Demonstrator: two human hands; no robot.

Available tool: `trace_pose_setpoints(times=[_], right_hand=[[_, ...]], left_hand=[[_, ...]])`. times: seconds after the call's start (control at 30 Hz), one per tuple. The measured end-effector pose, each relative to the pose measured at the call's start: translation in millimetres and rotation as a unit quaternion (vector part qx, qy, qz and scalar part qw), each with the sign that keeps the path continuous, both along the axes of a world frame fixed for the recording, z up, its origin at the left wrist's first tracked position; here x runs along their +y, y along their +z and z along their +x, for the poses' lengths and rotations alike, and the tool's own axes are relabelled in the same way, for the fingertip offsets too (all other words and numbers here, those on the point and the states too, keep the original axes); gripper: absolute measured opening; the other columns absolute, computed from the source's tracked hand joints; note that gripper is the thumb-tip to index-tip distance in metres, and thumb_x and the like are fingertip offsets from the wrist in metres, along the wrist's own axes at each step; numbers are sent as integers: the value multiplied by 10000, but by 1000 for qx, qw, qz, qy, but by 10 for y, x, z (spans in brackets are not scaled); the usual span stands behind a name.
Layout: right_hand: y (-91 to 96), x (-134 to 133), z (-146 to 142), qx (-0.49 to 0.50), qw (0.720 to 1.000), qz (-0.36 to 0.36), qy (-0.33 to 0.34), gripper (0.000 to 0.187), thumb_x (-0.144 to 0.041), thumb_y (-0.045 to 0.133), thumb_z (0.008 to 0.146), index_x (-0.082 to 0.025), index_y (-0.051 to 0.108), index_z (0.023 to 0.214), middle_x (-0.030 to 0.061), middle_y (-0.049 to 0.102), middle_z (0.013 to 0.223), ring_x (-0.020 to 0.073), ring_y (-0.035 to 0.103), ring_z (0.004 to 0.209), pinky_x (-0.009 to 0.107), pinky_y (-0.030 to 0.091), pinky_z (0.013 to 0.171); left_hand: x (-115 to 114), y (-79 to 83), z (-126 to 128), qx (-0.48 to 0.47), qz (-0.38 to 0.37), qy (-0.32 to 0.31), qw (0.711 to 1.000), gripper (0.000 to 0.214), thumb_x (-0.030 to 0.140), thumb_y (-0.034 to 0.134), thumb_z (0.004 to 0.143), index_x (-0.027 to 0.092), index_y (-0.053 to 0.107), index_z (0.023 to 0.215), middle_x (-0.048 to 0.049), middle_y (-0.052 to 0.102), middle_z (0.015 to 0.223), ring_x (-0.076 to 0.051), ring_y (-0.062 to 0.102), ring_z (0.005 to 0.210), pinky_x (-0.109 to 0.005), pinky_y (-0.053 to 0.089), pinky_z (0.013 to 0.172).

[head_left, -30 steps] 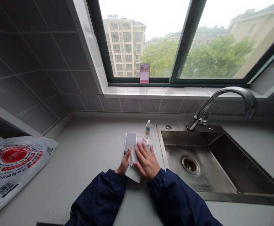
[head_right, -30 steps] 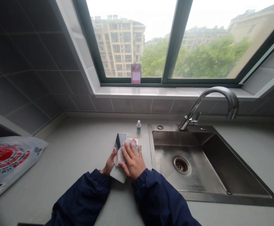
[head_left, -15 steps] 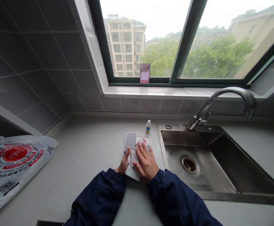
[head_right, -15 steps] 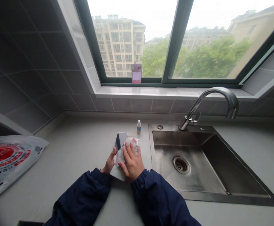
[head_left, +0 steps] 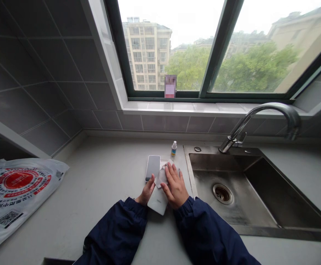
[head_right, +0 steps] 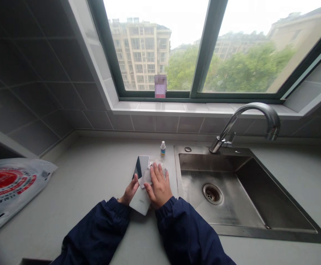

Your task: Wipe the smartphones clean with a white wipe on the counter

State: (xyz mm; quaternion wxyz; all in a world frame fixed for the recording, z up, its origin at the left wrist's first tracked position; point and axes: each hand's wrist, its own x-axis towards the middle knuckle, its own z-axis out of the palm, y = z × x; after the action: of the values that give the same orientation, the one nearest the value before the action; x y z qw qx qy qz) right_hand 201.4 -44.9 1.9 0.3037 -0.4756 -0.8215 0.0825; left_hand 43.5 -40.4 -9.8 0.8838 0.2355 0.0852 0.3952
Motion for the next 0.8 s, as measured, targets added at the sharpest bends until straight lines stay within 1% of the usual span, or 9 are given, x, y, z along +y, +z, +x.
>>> trace_pose_setpoints(times=[0.1, 0.2, 0.3, 0.37, 0.5, 0.57, 0.63, 0.7, 0.8], right_hand=[[-2, 13, 4, 1, 1000, 2, -13, 629, -378, 356, 990, -162, 146, 1543, 121, 154, 1589, 316, 104, 1470, 620, 206, 1118], [-8, -10, -17, -18, 1000, 5, -5, 632, -377, 362, 985, -148, 161, 1539, 125, 148, 1589, 328, 90, 1470, 631, 198, 1115], [3, -78, -59, -55, 998, 20, 37, 625, -373, 389, 975, -137, 214, 1527, 127, 170, 1583, 341, 101, 1467, 649, 129, 1122], [22, -134, -90, -78, 994, 37, 72, 626, -387, 413, 968, -130, 251, 1516, 125, 186, 1578, 343, 109, 1465, 644, 61, 1133], [51, -192, -116, -92, 988, 60, 105, 622, -423, 428, 969, -144, 285, 1506, 99, 222, 1572, 318, 132, 1466, 598, -9, 1156], [51, -170, -98, -92, 989, 61, 97, 609, -414, 418, 974, -147, 284, 1505, 96, 238, 1567, 310, 152, 1463, 602, 5, 1156], [48, -120, -65, -91, 992, 52, 71, 599, -392, 400, 980, -136, 273, 1507, 105, 232, 1566, 315, 164, 1461, 628, 53, 1144], [44, -62, -28, -85, 995, 33, 32, 592, -369, 375, 986, -124, 253, 1511, 114, 211, 1570, 320, 164, 1460, 646, 122, 1126], [34, -8, 3, -70, 997, 12, -8, 591, -350, 352, 989, -119, 227, 1518, 116, 190, 1575, 321, 151, 1463, 648, 198, 1104]], left_hand=[[-11, 35, -4, 13, 4, -18, 1000, 670, 588, 363, 926, 237, 307, 1494, -94, 462, 1469, -322, 313, 1410, -461, 190, 1169], [2, 23, 16, 10, -10, 3, 1000, 663, 581, 379, 924, 213, 352, 1475, -107, 498, 1438, -311, 340, 1399, -448, 199, 1169], [19, 0, 35, 4, -33, 69, 997, 654, 559, 412, 920, 163, 411, 1441, -132, 543, 1390, -298, 379, 1379, -435, 205, 1170], [20, 5, 35, 14, -42, 98, 994, 629, 548, 400, 930, 140, 461, 1406, -140, 576, 1351, -286, 403, 1365, -427, 214, 1168], [9, 41, 21, 38, -50, 97, 993, 599, 550, 292, 961, 152, 573, 1310, -120, 630, 1284, -264, 414, 1360, -405, 238, 1156], [8, 45, 23, 35, -47, 101, 993, 587, 546, 319, 955, 154, 577, 1308, -118, 630, 1285, -273, 401, 1367, -409, 237, 1157], [10, 29, 29, 23, -45, 99, 994, 593, 553, 395, 929, 156, 539, 1347, -122, 606, 1317, -294, 385, 1375, -426, 229, 1161], [14, 2, 30, 12, -47, 75, 996, 638, 583, 434, 901, 180, 484, 1395, -119, 570, 1363, -307, 366, 1385, -443, 221, 1164], [21, -32, 28, 9, -47, 20, 999, 675, 623, 390, 901, 222, 411, 1444, -107, 524, 1414, -304, 332, 1404, -453, 215, 1165]])
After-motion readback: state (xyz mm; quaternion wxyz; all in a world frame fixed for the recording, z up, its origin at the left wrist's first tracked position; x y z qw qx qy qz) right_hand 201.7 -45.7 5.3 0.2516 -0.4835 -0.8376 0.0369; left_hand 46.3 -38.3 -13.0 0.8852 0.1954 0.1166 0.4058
